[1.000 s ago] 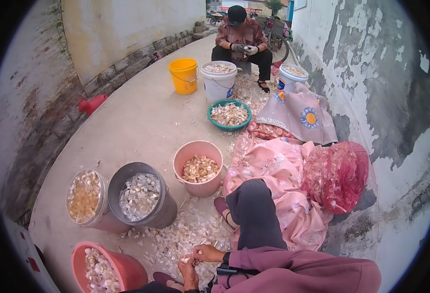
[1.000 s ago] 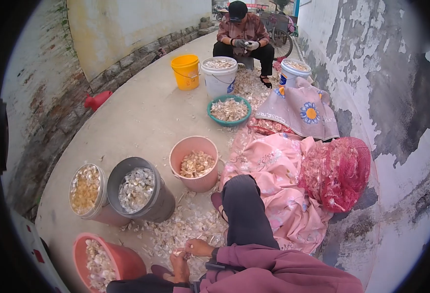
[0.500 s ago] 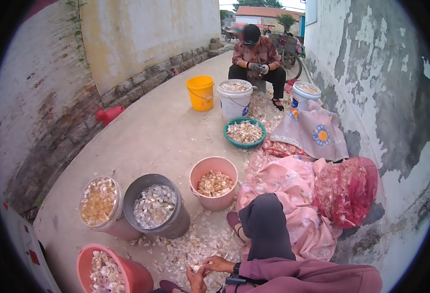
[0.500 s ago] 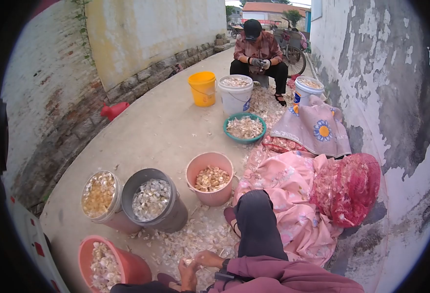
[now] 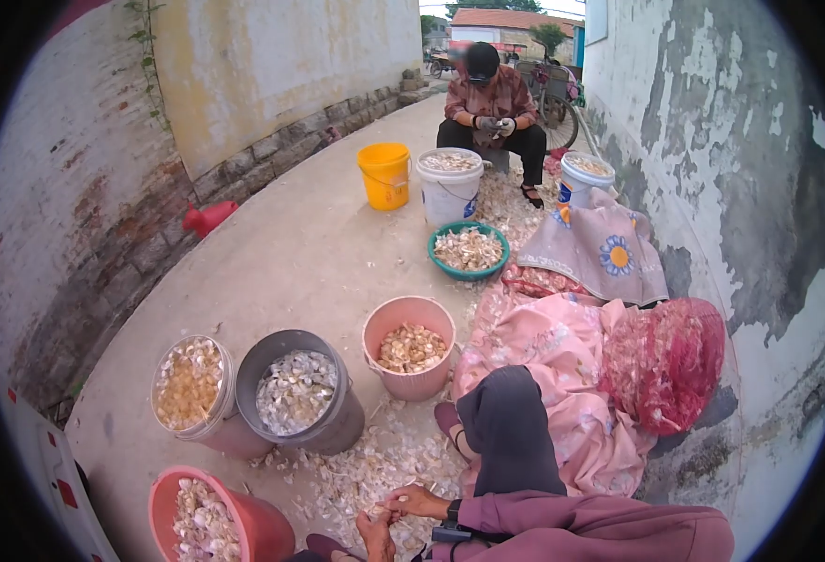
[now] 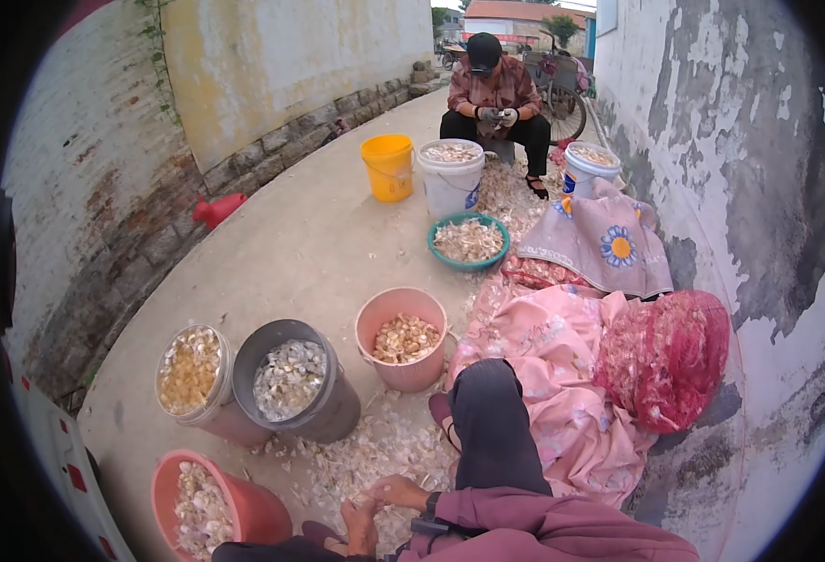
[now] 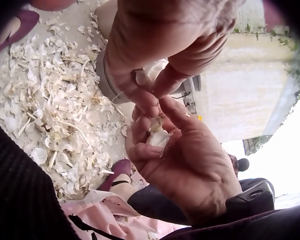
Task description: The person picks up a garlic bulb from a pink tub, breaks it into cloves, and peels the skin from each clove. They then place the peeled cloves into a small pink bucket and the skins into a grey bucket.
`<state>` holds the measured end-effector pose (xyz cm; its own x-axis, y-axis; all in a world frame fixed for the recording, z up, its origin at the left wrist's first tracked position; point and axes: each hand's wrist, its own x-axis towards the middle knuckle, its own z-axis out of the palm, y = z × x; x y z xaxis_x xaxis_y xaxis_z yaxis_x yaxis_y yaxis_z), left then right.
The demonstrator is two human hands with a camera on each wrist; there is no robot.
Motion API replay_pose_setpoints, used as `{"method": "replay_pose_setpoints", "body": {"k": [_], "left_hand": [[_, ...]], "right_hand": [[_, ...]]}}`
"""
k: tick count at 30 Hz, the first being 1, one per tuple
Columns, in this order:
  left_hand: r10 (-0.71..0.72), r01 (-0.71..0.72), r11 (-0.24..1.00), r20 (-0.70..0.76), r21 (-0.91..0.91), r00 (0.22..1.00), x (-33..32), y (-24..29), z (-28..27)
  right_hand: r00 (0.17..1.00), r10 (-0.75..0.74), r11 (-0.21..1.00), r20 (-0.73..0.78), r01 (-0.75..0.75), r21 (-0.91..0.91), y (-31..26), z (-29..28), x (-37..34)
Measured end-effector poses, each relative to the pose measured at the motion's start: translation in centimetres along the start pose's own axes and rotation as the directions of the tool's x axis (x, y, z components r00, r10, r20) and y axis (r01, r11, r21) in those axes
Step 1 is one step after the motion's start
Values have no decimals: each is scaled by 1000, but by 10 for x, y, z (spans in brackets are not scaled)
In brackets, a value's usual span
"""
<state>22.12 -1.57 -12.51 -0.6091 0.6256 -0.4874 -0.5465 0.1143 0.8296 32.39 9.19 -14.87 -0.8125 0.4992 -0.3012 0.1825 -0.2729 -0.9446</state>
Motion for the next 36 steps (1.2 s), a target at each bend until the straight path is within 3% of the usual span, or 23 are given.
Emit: {"method": "replay_pose_setpoints", "body": {"k": [1,3,5,6,7,9,12,16,24,26,29,32,36], "left_hand": [[11,-10,1000,-17,16,1000,-6,10,8],[28,-28,999,8,16,1000,-18,23,19],[65,-62,997,92,-36,994,-6,11,11],[85,-79,992,61,-99,995,-5,10,12],[72,-66,986,32,-155,997,-12,23,19],[99,-100,980,-13,-175,995,-11,22,15],[11,-11,998,1,-63,1000,-8,33,12],[-45,48,989,31,-141,999,-12,27,12],[-43,69,985,167,-157,985,-18,38,16],[-41,68,977,134,-204,990,-19,39,16],[12,71,949,261,-306,965,-15,32,5],[41,49,949,275,-312,961,-15,33,8],[33,5,956,125,-293,992,-15,32,12]], "right_hand": [[1000,-2,999,-14,2,33,-3,2,-1],[999,29,978,-37,-36,-204,-8,1,0],[986,-149,980,-69,138,-141,-4,-1,3],[996,-61,997,-59,63,36,-6,-3,5],[981,184,978,-60,-176,112,-42,-7,-5],[986,161,925,-39,-137,354,-68,-11,-6],[997,69,776,25,-69,627,-116,-17,-7],[997,-27,718,78,-35,695,-157,-18,-11],[979,36,600,202,-183,779,-160,-8,-19],[980,156,620,120,-192,761,-155,-6,-21],[978,175,673,114,-204,711,-138,-13,-22],[972,222,711,72,-212,670,-120,-16,-23],[964,264,832,-24,-215,511,-105,-18,-24]]}}
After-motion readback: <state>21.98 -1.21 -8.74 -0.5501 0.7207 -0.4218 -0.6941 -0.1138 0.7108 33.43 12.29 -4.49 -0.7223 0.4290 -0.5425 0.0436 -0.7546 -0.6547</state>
